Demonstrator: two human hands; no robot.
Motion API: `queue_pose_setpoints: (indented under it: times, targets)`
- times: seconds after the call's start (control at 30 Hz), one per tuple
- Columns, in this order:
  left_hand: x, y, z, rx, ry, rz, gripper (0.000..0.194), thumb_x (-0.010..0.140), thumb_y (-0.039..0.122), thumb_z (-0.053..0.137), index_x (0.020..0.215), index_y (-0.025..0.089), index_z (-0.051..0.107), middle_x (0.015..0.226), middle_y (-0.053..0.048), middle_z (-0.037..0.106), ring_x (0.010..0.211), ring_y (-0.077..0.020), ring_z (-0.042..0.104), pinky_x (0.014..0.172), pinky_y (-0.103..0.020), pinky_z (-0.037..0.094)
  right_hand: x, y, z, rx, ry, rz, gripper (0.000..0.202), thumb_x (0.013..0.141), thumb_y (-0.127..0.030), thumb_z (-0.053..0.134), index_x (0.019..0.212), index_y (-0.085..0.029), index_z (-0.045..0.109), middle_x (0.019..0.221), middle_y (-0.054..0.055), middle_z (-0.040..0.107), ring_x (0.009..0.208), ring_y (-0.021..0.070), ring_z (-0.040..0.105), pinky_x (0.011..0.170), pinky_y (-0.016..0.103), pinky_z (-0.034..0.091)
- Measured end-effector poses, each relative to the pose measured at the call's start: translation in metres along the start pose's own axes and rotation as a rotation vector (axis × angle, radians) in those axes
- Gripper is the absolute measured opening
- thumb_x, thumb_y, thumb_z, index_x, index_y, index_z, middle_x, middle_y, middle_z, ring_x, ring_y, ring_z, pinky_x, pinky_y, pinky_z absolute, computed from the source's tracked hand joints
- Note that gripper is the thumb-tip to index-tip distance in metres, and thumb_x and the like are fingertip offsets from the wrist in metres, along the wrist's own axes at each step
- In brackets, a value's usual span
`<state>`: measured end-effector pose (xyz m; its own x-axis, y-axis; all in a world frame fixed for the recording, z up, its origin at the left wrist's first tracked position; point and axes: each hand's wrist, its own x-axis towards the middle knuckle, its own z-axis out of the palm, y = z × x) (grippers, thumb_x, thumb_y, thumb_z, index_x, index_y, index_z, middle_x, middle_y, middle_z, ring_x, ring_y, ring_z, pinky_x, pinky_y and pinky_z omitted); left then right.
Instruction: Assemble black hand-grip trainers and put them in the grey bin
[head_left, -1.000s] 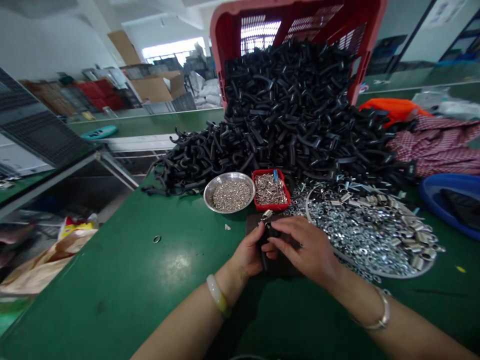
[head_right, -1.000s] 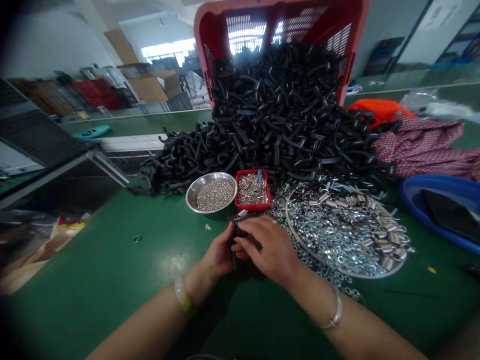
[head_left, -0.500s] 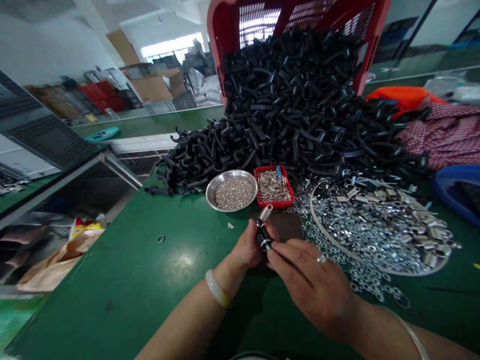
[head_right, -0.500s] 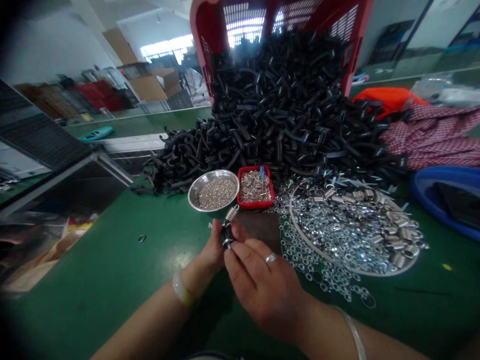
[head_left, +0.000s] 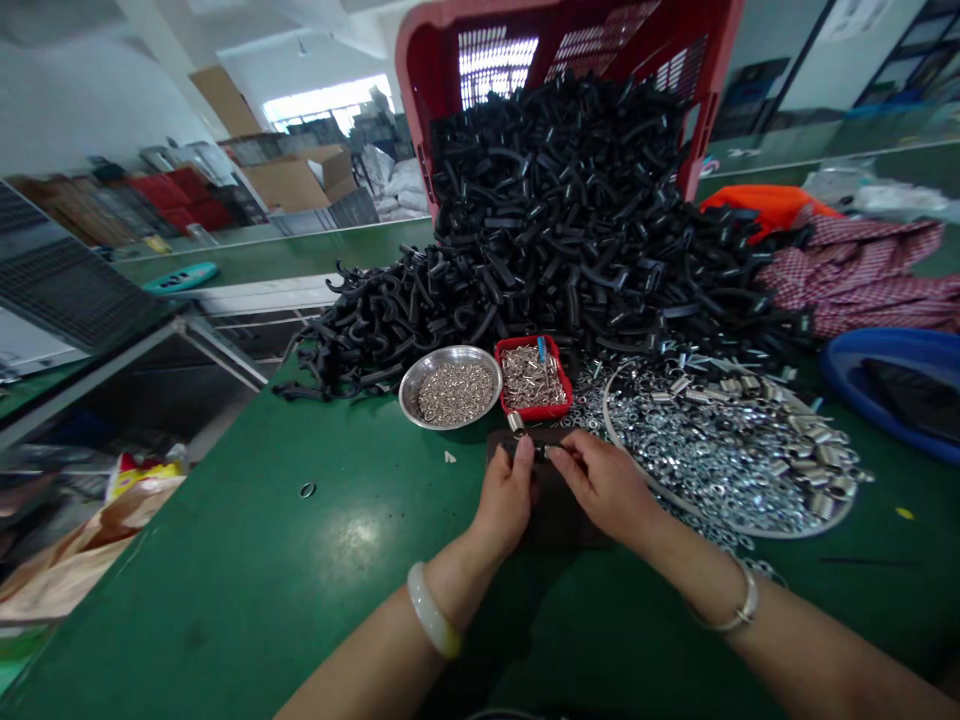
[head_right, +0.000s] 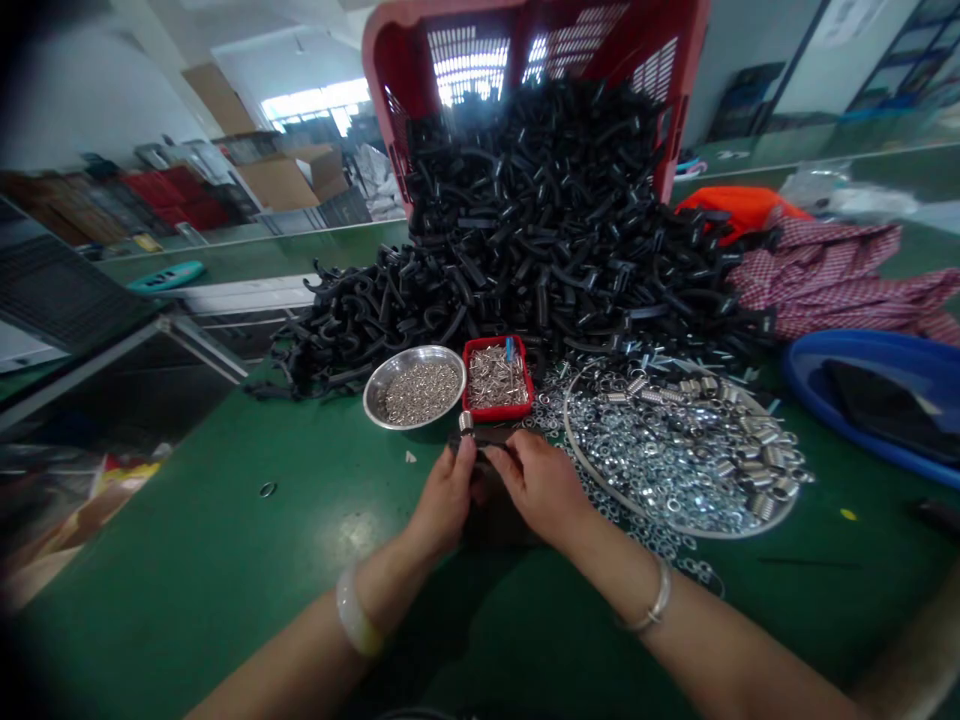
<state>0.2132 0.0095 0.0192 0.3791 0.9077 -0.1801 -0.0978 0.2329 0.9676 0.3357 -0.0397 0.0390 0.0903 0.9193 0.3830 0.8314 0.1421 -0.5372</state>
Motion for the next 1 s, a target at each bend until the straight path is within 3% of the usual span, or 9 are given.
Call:
queue_pose_setpoints:
  times: [0.13, 0.27, 0.3, 0.4, 0.47, 0.63, 0.8, 0.9, 1.0]
  targets:
    - [0.000, -0.001, 0.000, 0.003, -0.010, -0.044, 0.044, 0.072, 0.061, 0.049, 0.078, 0.018, 0.043, 0.051, 0.008, 0.037, 0.041, -0.0051, 0.034, 0.039, -0.017, 0.027, 0.003, 0.011, -0.003, 0.082, -0.224, 0.029, 0.034, 0.088, -0.044, 0.033, 0.076, -0.017, 0.050, 0.069, 0.005, 0.053, 0.064, 0.0164, 0.050, 0.058, 0.028, 0.038]
    - [0.003, -0.005, 0.002, -0.076, -0.072, -0.037, 0.041, 0.075, 0.059, 0.048, 0.080, 0.018, 0.044, 0.050, 0.008, 0.037, 0.042, -0.0051, 0.035, 0.040, -0.016, 0.028, 0.011, 0.015, -0.005, 0.309, -0.587, 0.275, 0.065, 0.090, -0.050, -0.003, 0.053, -0.020, 0.042, 0.046, 0.000, 0.040, 0.045, 0.0129, 0.041, 0.048, 0.026, 0.034]
    - [0.005, -0.005, 0.003, -0.108, -0.070, -0.064, 0.041, 0.076, 0.059, 0.047, 0.080, 0.019, 0.043, 0.050, 0.008, 0.037, 0.042, -0.0050, 0.035, 0.040, -0.016, 0.028, 0.013, 0.016, -0.005, 0.284, -0.582, 0.288, 0.066, 0.089, -0.051, -0.003, 0.053, -0.020, 0.043, 0.046, 0.001, 0.042, 0.046, 0.0131, 0.043, 0.050, 0.026, 0.035]
    - [0.008, -0.003, 0.004, -0.179, -0.007, -0.153, 0.043, 0.073, 0.061, 0.049, 0.077, 0.019, 0.042, 0.052, 0.008, 0.037, 0.040, -0.0043, 0.033, 0.038, -0.016, 0.027, 0.015, 0.015, 0.002, 0.003, -0.294, 0.133, 0.052, 0.088, -0.055, 0.023, 0.077, -0.017, 0.056, 0.075, 0.008, 0.058, 0.070, 0.0183, 0.053, 0.064, 0.029, 0.038]
    - [0.009, 0.000, 0.004, -0.174, 0.021, -0.170, 0.043, 0.071, 0.061, 0.052, 0.078, 0.019, 0.042, 0.054, 0.008, 0.038, 0.040, -0.0039, 0.033, 0.037, -0.016, 0.027, 0.016, 0.015, 0.007, -0.098, -0.183, 0.049, 0.047, 0.087, -0.055, 0.029, 0.089, -0.015, 0.055, 0.087, 0.012, 0.059, 0.079, 0.0216, 0.053, 0.068, 0.031, 0.038]
    - [0.007, 0.005, 0.000, -0.081, 0.015, -0.135, 0.043, 0.070, 0.058, 0.055, 0.086, 0.019, 0.044, 0.056, 0.008, 0.039, 0.039, -0.0032, 0.032, 0.035, -0.015, 0.024, 0.022, 0.018, 0.011, 0.174, -0.490, 0.264, 0.070, 0.088, -0.053, -0.002, 0.062, -0.017, 0.052, 0.055, 0.006, 0.053, 0.053, 0.0165, 0.051, 0.056, 0.029, 0.038]
    - [0.005, 0.004, -0.003, -0.122, 0.002, -0.235, 0.045, 0.071, 0.061, 0.051, 0.084, 0.019, 0.043, 0.058, 0.007, 0.041, 0.039, -0.0031, 0.034, 0.036, -0.015, 0.025, 0.021, 0.015, 0.007, -0.001, -0.227, 0.036, 0.050, 0.086, -0.057, 0.027, 0.086, -0.017, 0.057, 0.084, 0.010, 0.061, 0.079, 0.0212, 0.055, 0.070, 0.032, 0.038]
    - [0.006, 0.001, -0.003, -0.075, -0.009, -0.200, 0.047, 0.069, 0.062, 0.052, 0.086, 0.019, 0.043, 0.057, 0.007, 0.041, 0.039, -0.0034, 0.034, 0.036, -0.016, 0.024, 0.018, 0.011, 0.008, 0.115, -0.382, 0.215, 0.067, 0.090, -0.051, 0.003, 0.064, -0.017, 0.054, 0.061, 0.008, 0.057, 0.061, 0.0179, 0.055, 0.061, 0.030, 0.039]
    - [0.008, 0.001, -0.004, -0.096, -0.017, -0.226, 0.049, 0.066, 0.063, 0.054, 0.085, 0.019, 0.043, 0.057, 0.008, 0.040, 0.039, -0.0034, 0.034, 0.036, -0.016, 0.024, 0.015, 0.010, 0.007, 0.047, -0.367, 0.215, 0.062, 0.089, -0.055, 0.010, 0.075, -0.017, 0.057, 0.069, 0.008, 0.060, 0.065, 0.0189, 0.056, 0.061, 0.030, 0.040]
